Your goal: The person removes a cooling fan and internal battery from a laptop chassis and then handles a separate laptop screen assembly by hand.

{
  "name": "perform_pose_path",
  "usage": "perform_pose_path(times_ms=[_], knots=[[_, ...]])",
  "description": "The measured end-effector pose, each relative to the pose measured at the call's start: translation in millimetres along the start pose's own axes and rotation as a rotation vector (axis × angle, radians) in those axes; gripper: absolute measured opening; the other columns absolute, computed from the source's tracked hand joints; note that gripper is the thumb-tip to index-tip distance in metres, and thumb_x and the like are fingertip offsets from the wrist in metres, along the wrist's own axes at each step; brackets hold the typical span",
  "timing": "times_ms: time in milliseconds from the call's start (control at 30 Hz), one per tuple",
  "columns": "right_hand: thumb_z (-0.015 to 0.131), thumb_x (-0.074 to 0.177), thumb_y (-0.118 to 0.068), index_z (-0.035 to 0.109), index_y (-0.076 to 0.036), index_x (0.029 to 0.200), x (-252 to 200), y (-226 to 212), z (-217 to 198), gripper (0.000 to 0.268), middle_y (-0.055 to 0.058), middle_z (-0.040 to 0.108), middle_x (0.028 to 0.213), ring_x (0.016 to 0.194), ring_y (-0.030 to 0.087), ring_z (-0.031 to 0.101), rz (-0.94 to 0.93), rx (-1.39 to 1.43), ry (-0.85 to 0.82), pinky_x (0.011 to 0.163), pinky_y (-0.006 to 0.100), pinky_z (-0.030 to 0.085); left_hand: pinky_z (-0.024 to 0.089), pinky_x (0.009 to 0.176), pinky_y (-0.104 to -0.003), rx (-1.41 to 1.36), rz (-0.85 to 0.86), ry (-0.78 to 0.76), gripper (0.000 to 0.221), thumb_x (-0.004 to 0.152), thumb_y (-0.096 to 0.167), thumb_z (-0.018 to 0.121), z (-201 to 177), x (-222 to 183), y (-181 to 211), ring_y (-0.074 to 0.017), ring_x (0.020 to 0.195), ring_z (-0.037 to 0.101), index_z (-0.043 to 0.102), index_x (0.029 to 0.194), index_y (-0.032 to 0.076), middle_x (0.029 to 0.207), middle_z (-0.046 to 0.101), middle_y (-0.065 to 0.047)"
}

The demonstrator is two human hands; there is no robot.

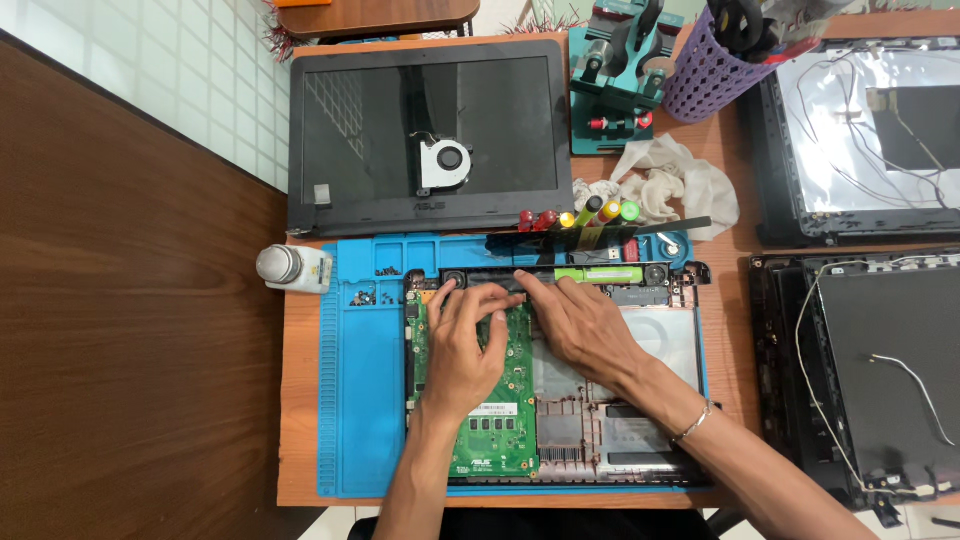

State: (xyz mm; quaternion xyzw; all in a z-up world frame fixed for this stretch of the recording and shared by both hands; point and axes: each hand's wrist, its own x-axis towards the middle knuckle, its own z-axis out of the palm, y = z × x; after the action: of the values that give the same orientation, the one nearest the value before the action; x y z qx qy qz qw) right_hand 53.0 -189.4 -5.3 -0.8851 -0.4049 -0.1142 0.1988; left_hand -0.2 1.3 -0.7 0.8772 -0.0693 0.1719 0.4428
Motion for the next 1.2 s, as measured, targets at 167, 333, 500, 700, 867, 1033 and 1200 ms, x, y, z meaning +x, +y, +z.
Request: perform_pose_path(times_ms=[167,333,500,700,867,1033,1200], knots=[[0.07,0.086,-0.006,0.05,0.003,0.143,3.6,-0.9,-2.9,0.061,0.008,0.056,0.083,0.072,0.025,0.057,-0.039,-0.034,0.064,0.065,0.038,0.049,0.03,0.118,-0.05,-0.02,-0.01,-0.004,0.018,0.096,0.005,0.06,0.4,0.3,0.0,-0.0212,0.109,0.068,0.06,0.114,0.005,0.106,0.078,-0.002],[0.073,0.091,-0.007,0.052,-0.001,0.144,5.7,-3.1,-10.8,0.057,0.005,0.056,0.078,0.068,0.021,0.057,-0.019,0.002,0.128,0.059,0.035,0.047,0.03,0.118,-0.05,-0.02,-0.016,-0.011,0.017,0.096,0.005,0.059,0.0,-1.0,0.3,-0.0207,0.109,0.068,0.059,0.113,0.005,0.106,0.079,-0.001],[0.075,0.09,-0.01,0.049,-0.004,0.151,9.9,-6.0,-16.5,0.066,0.003,0.054,0.07,0.062,0.021,0.055,0.018,-0.007,0.086,0.055,0.036,0.046,0.031,0.117,-0.049,0.003,-0.013,-0.004,0.017,0.096,0.006,0.06,1.0,0.8,0.1,-0.0214,0.109,0.068,0.059,0.112,0.005,0.106,0.079,-0.001],[0.07,0.089,-0.009,0.04,0.0,0.154,13.2,-4.5,-11.7,0.072,0.007,0.057,0.078,0.071,0.023,0.056,0.026,0.006,-0.022,0.063,0.036,0.049,0.031,0.117,-0.049,-0.016,-0.017,-0.008,0.017,0.096,0.005,0.059,0.4,1.5,0.2,-0.0202,0.107,0.069,0.059,0.112,0.005,0.105,0.079,0.0],[0.068,0.084,-0.006,0.035,0.006,0.154,11.4,0.2,-9.4,0.079,0.007,0.06,0.086,0.079,0.023,0.057,-0.103,-0.076,-0.02,0.069,0.036,0.049,0.031,0.118,-0.049,-0.014,-0.015,-0.003,0.017,0.095,0.004,0.059,-0.1,-0.1,-0.5,-0.0201,0.107,0.069,0.06,0.113,0.005,0.106,0.079,-0.001],[0.068,0.085,-0.006,0.035,0.007,0.153,6.2,0.1,-6.2,0.077,0.007,0.059,0.084,0.077,0.023,0.056,-0.091,-0.097,-0.023,0.069,0.036,0.049,0.031,0.118,-0.05,-0.023,-0.009,-0.005,0.017,0.096,0.005,0.059,0.8,-2.2,-1.2,-0.0205,0.108,0.069,0.06,0.113,0.005,0.107,0.079,-0.002],[0.068,0.085,-0.005,0.036,0.007,0.153,5.1,3.1,-6.3,0.076,0.008,0.06,0.087,0.078,0.023,0.056,-0.119,-0.052,-0.014,0.07,0.036,0.049,0.03,0.118,-0.05,-0.035,-0.01,-0.009,0.017,0.096,0.005,0.059,1.1,-1.9,-2.1,-0.0206,0.107,0.07,0.06,0.113,0.005,0.106,0.078,-0.001]])
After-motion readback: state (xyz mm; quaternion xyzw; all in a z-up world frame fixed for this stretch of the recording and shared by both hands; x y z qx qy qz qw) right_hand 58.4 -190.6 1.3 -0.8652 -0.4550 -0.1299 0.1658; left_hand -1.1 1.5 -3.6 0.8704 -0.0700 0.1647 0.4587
